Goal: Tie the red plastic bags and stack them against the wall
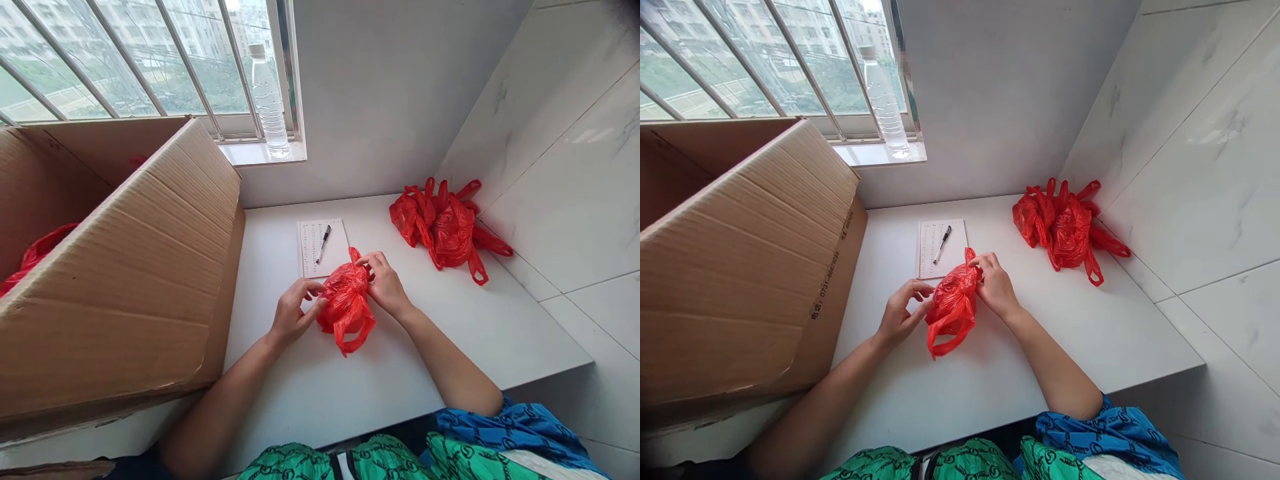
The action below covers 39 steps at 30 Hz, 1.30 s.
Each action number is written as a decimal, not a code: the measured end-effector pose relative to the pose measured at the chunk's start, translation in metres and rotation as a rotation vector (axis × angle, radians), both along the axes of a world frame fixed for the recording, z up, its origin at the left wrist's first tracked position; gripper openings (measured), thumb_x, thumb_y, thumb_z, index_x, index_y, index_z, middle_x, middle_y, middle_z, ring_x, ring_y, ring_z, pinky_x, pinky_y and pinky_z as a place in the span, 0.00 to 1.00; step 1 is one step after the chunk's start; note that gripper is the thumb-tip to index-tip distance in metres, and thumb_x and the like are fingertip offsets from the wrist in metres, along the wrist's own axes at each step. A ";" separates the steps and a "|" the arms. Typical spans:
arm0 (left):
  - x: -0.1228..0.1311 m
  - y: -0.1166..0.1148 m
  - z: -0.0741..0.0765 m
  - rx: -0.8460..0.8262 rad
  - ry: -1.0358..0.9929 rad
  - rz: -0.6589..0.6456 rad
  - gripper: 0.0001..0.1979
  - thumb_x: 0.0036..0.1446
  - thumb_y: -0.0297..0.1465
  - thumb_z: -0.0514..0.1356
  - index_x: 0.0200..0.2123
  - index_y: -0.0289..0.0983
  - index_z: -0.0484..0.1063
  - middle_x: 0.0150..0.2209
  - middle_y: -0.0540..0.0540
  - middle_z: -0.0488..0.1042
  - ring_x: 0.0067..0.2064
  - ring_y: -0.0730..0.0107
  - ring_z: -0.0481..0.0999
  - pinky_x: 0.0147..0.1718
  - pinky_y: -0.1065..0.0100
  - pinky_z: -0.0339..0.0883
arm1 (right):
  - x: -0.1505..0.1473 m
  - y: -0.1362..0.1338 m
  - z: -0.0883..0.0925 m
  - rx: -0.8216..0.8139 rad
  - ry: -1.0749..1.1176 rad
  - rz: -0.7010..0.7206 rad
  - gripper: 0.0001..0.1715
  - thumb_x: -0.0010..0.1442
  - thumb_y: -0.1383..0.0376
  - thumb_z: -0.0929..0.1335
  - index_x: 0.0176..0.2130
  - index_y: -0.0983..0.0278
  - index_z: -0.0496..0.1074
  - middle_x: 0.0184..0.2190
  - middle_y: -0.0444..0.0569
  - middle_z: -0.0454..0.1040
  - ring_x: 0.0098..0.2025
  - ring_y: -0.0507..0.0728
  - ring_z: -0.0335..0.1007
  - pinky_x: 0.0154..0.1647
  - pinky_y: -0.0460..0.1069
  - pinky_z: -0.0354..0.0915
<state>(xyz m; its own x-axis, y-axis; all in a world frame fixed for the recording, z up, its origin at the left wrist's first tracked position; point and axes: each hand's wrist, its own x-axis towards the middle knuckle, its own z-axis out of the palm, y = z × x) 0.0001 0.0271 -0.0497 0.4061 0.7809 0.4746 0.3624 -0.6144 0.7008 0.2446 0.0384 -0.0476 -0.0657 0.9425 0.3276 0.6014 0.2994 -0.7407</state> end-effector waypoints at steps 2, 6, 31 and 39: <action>0.006 -0.004 0.002 0.038 0.076 -0.055 0.13 0.61 0.36 0.61 0.49 0.40 0.70 0.46 0.43 0.74 0.47 0.63 0.73 0.43 0.64 0.69 | -0.006 -0.001 -0.003 0.009 0.015 0.053 0.15 0.56 0.72 0.66 0.44 0.59 0.71 0.43 0.48 0.70 0.39 0.56 0.72 0.38 0.50 0.72; 0.013 -0.008 0.000 0.162 0.266 -0.024 0.17 0.58 0.36 0.64 0.50 0.41 0.70 0.47 0.43 0.74 0.47 0.60 0.73 0.44 0.60 0.68 | -0.017 -0.003 -0.011 0.039 0.036 0.206 0.18 0.59 0.72 0.65 0.49 0.58 0.70 0.45 0.48 0.73 0.45 0.56 0.72 0.45 0.52 0.71; -0.004 0.005 0.007 0.268 0.289 0.105 0.09 0.65 0.34 0.57 0.31 0.40 0.70 0.27 0.50 0.74 0.32 0.68 0.72 0.40 0.63 0.62 | -0.007 -0.012 0.012 0.073 -0.042 0.349 0.07 0.65 0.64 0.66 0.38 0.59 0.75 0.34 0.45 0.78 0.34 0.53 0.73 0.34 0.48 0.68; -0.026 0.013 0.017 0.293 0.121 0.336 0.13 0.63 0.35 0.59 0.26 0.40 0.67 0.23 0.51 0.69 0.27 0.69 0.67 0.36 0.63 0.62 | 0.043 -0.007 0.025 0.040 0.021 -0.009 0.08 0.65 0.59 0.67 0.35 0.59 0.73 0.33 0.45 0.77 0.36 0.55 0.74 0.33 0.49 0.68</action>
<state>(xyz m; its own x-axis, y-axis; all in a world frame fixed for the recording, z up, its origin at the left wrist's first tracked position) -0.0258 0.0403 -0.0330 0.2190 0.7190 0.6596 0.6438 -0.6145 0.4560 0.2871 0.0314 -0.0223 -0.0504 0.9293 0.3658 0.5889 0.3235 -0.7407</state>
